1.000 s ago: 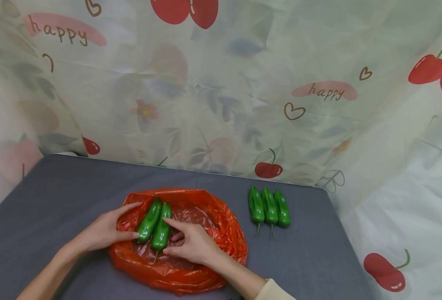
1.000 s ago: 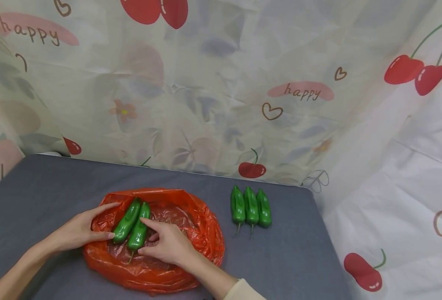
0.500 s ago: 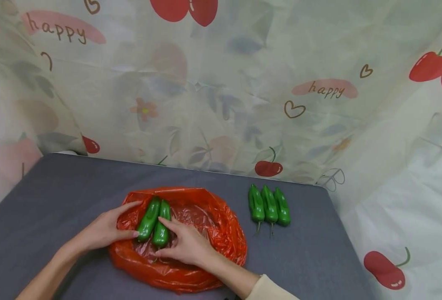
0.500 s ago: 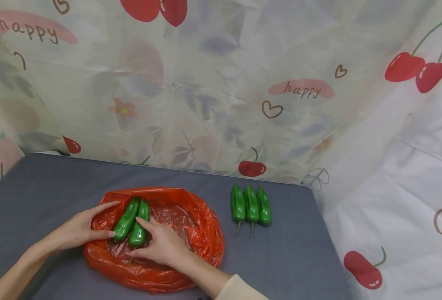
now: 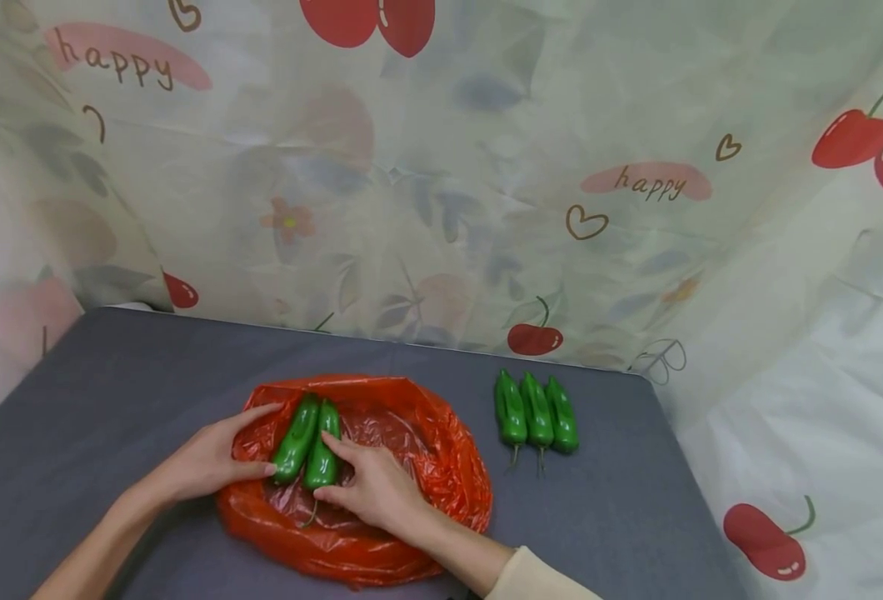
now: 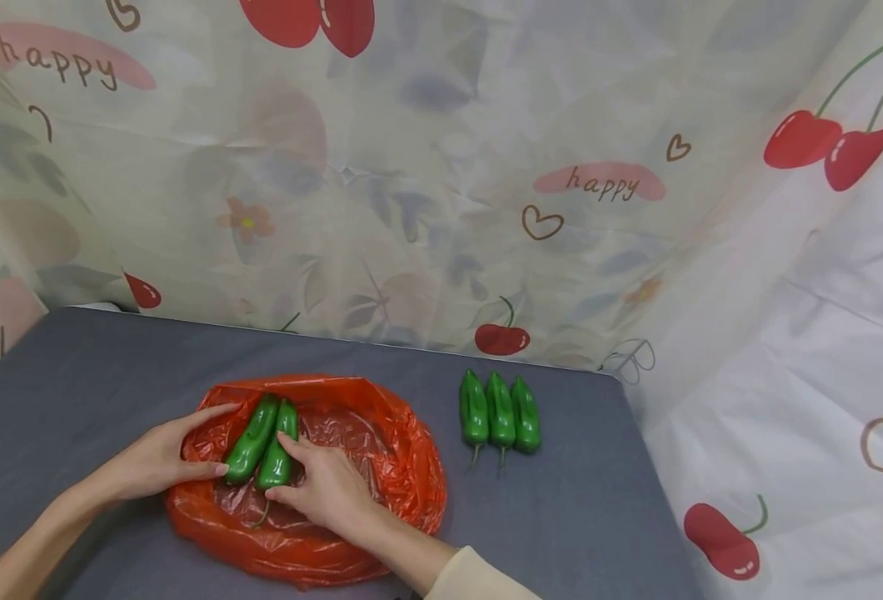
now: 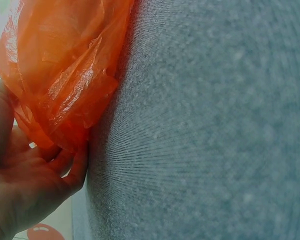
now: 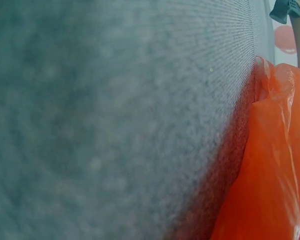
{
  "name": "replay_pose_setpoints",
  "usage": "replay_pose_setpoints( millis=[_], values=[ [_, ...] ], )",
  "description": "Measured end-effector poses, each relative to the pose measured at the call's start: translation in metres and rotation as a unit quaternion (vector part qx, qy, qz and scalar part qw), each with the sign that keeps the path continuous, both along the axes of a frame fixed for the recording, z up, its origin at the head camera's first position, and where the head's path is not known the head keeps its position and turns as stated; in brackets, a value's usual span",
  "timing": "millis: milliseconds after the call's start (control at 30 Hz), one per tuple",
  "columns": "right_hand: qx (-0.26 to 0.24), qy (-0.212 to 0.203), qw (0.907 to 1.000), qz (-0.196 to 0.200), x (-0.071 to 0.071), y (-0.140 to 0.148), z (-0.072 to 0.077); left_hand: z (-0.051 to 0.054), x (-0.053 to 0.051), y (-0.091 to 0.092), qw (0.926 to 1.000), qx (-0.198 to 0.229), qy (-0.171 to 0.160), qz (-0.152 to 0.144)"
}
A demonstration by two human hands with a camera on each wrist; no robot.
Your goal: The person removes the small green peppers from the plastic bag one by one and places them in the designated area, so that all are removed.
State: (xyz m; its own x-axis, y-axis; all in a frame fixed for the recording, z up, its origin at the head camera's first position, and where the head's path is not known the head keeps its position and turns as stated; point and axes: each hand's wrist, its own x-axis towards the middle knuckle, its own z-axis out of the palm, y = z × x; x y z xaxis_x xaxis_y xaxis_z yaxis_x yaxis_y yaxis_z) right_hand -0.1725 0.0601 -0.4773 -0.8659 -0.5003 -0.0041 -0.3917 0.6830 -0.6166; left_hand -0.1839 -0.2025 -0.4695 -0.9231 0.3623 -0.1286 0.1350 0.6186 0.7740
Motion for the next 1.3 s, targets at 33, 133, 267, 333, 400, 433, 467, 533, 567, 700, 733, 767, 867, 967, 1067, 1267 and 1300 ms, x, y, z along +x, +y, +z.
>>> replay_pose_setpoints(
  millis=[33, 133, 267, 333, 400, 433, 467, 533, 567, 700, 733, 767, 867, 967, 1067, 1267, 1300],
  values=[
    [-0.004, 0.000, 1.0000, -0.001, 0.000, 0.000, 0.000, 0.000, 0.000, 0.000, 1.0000, 0.000, 0.001, 0.000],
    [-0.020, -0.014, 0.9997, -0.001, 0.000, 0.002, 0.000, 0.000, 0.000, 0.000, 1.0000, 0.000, 0.004, -0.001],
    [-0.054, -0.061, 0.9967, -0.001, -0.001, 0.009, 0.002, 0.001, 0.000, 0.000, 1.0000, -0.002, 0.005, 0.000],
    [-0.072, -0.084, 0.9939, -0.002, -0.001, 0.013, 0.003, 0.001, 0.000, 0.000, 1.0000, -0.004, 0.003, 0.001],
    [-0.091, -0.104, 0.9904, -0.004, -0.002, 0.017, 0.005, 0.002, 0.000, 0.001, 1.0000, -0.004, 0.000, 0.001],
    [-0.102, -0.114, 0.9883, -0.006, -0.002, 0.019, 0.006, 0.002, 0.000, 0.000, 1.0000, -0.004, -0.002, 0.001],
    [-0.109, -0.122, 0.9865, -0.007, -0.002, 0.021, 0.007, 0.002, 0.000, 0.000, 1.0000, -0.003, -0.004, 0.001],
    [-0.124, -0.139, 0.9826, -0.006, -0.003, 0.024, 0.009, 0.002, 0.000, 0.000, 1.0000, -0.002, -0.009, 0.002],
    [-0.128, -0.144, 0.9811, -0.006, -0.003, 0.025, 0.010, 0.002, 0.000, 0.000, 0.9999, -0.002, -0.010, 0.002],
    [-0.131, -0.162, 0.9779, -0.009, -0.001, 0.030, 0.014, 0.001, 0.000, 0.001, 0.9999, -0.003, -0.014, 0.004],
    [-0.132, -0.165, 0.9774, -0.009, 0.000, 0.031, 0.015, 0.001, 0.000, 0.001, 0.9999, -0.004, -0.013, 0.004],
    [-0.133, -0.166, 0.9771, -0.010, 0.001, 0.032, 0.016, 0.001, 0.000, 0.001, 0.9999, -0.005, -0.012, 0.004],
    [-0.142, -0.172, 0.9748, -0.009, 0.005, 0.035, 0.019, 0.000, 0.000, 0.000, 0.9999, -0.010, -0.006, 0.005],
    [-0.151, -0.175, 0.9729, -0.006, 0.007, 0.039, 0.023, 0.000, 0.000, 0.000, 0.9999, -0.012, -0.004, 0.005],
    [-0.161, -0.176, 0.9710, -0.004, 0.009, 0.043, 0.026, 0.000, 0.000, 0.000, 0.9999, -0.012, -0.006, 0.005],
    [-0.175, -0.163, 0.9708, -0.007, 0.012, 0.055, 0.028, -0.001, 0.000, 0.000, 0.9999, -0.015, 0.001, 0.003],
    [-0.175, -0.161, 0.9713, -0.009, 0.013, 0.057, 0.029, -0.001, 0.000, 0.000, 0.9999, -0.015, 0.001, 0.002]
  ],
)
